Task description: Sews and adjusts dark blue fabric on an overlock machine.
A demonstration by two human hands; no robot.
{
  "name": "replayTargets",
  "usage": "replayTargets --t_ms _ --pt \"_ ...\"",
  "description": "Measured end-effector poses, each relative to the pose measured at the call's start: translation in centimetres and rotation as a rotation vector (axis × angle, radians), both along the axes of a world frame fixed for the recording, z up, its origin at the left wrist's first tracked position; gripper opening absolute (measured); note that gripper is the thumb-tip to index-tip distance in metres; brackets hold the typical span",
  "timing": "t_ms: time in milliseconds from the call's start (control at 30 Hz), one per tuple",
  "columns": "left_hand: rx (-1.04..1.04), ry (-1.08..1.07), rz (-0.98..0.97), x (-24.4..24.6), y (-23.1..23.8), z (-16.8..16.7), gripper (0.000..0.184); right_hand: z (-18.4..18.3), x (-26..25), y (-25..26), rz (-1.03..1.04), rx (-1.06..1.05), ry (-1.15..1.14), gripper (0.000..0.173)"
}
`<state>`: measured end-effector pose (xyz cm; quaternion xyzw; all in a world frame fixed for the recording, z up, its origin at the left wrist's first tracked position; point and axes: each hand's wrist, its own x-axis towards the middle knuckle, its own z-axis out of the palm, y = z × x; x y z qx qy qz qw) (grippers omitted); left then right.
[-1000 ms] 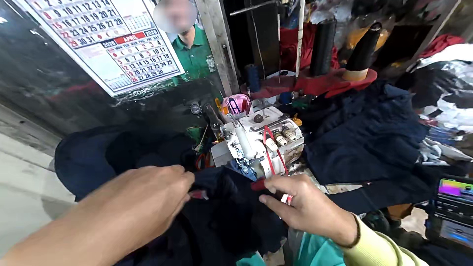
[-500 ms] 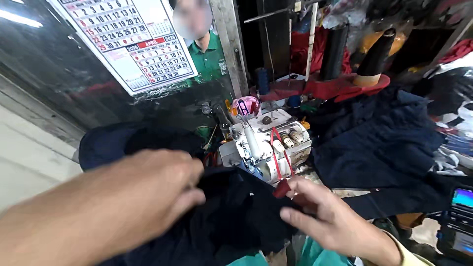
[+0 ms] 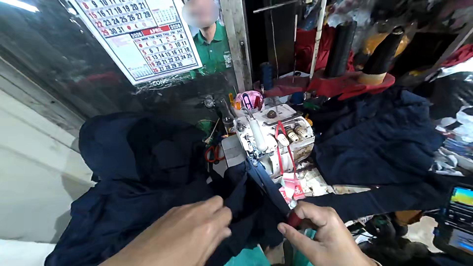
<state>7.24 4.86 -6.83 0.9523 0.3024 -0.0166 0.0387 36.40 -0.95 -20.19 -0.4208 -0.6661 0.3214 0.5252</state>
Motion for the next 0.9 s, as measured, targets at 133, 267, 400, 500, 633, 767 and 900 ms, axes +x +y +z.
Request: replayTargets --t_ms 133,267,400,500,633,767,900 --pt "0.051 -0.061 0.077 -2.4 0.0 -1.3 0.032 0.4 -0.4 -0.3 -0.022 -0.050 -0.033 0.024" --pt "0.124 -0.097 0.090 -3.9 -0.2 -2.8 0.031 1.1 -1.1 -0.2 0.012 -0.049 -0.081 0.034" --pt "0.204 -0.126 0.089 -4.5 -0.5 -2.6 0.032 1.4 -1.7 0.7 0.057 -0.017 -0.074 0.040" --pt "0.310 -0.109 0.089 -3.8 -1.3 -2.2 0.032 4.0 -3.2 2.6 0.052 0.101 -0.076 0.039" --pt "0.363 -0.025 0.125 -1.7 -3.2 -1.4 0.027 11.9 -6.2 4.5 -0.048 0.388 0.131 0.033" --pt "0.187 0.032 0.130 0.3 -6.0 -1.0 0.027 7.7 -9.1 2.6 0.131 0.186 0.336 0.040" --pt "0.102 -0.003 0.061 1.4 -5.9 -1.4 0.024 1.7 -8.4 -1.8 0.152 0.157 0.052 0.041"
